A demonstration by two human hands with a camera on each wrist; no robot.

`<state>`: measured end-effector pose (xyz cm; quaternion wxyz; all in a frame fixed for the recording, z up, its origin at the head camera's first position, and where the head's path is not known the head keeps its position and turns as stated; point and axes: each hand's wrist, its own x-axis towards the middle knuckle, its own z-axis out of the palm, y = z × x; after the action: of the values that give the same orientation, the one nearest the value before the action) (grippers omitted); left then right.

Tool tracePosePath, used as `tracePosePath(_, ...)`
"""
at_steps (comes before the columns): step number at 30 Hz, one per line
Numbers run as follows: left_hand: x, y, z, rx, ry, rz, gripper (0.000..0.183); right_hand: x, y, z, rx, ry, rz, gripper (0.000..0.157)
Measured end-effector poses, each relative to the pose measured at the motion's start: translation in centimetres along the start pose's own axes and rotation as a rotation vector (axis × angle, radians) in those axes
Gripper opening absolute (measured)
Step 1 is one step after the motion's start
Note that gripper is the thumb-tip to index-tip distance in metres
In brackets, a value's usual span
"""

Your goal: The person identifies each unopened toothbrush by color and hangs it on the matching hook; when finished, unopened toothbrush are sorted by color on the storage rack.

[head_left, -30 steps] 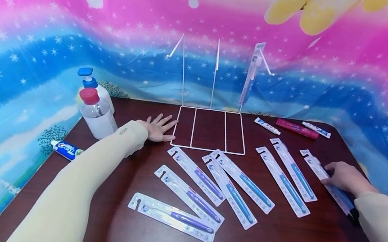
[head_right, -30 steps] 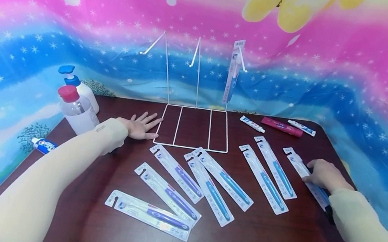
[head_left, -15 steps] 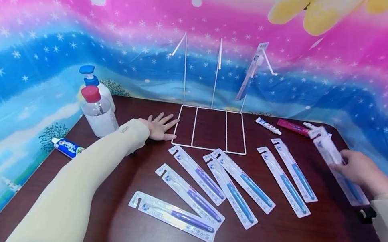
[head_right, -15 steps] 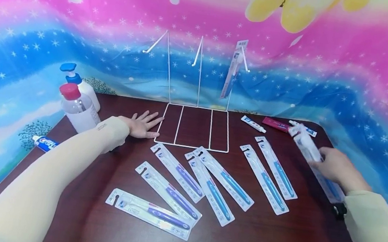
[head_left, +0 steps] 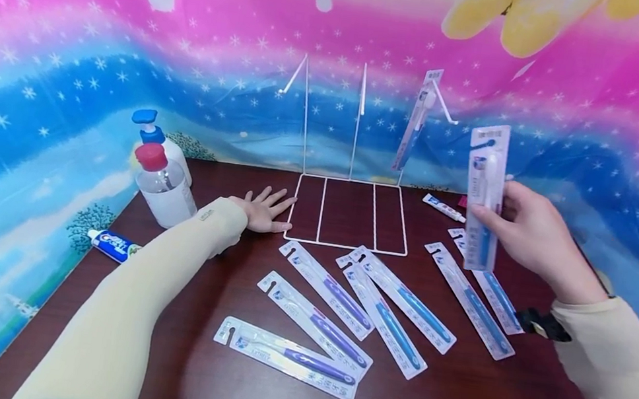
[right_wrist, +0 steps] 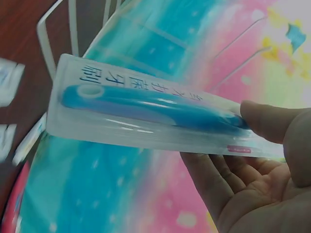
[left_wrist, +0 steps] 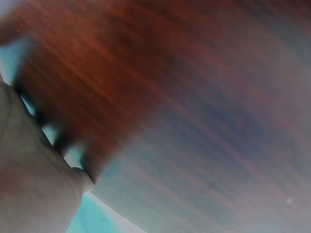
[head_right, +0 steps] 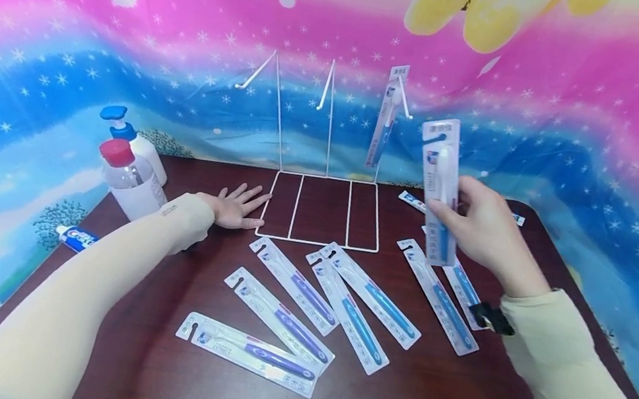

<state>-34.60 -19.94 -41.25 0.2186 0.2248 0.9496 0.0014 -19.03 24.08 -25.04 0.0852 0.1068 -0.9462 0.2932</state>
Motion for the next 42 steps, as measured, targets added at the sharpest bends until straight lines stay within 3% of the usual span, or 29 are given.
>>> tracePosePath(8,1.0,-0.9,0.8,-0.004,-0.009,-0.019,0.081,2.3,-2.7,1.9,0.105,0.011,-0.025,0.060)
tracePosePath(23,0.7,-0.9,0.4,-0.013,0.022,-0.021,0.080,5.4,-2.0,3.7,0.127,0.001,0.041,0.059)
tracePosePath(31,1.2,-1.2,0.8,-0.017,0.009,-0.024,0.084,9.6,-1.4,4.6,0.160,-0.023,0.083,0.059)
tracePosePath(42,0.3,-0.2,0.3,-0.028,-0.003,-0.001,0.079,15.4,0.2,5.9,0.197,-0.012,0.110,0.054)
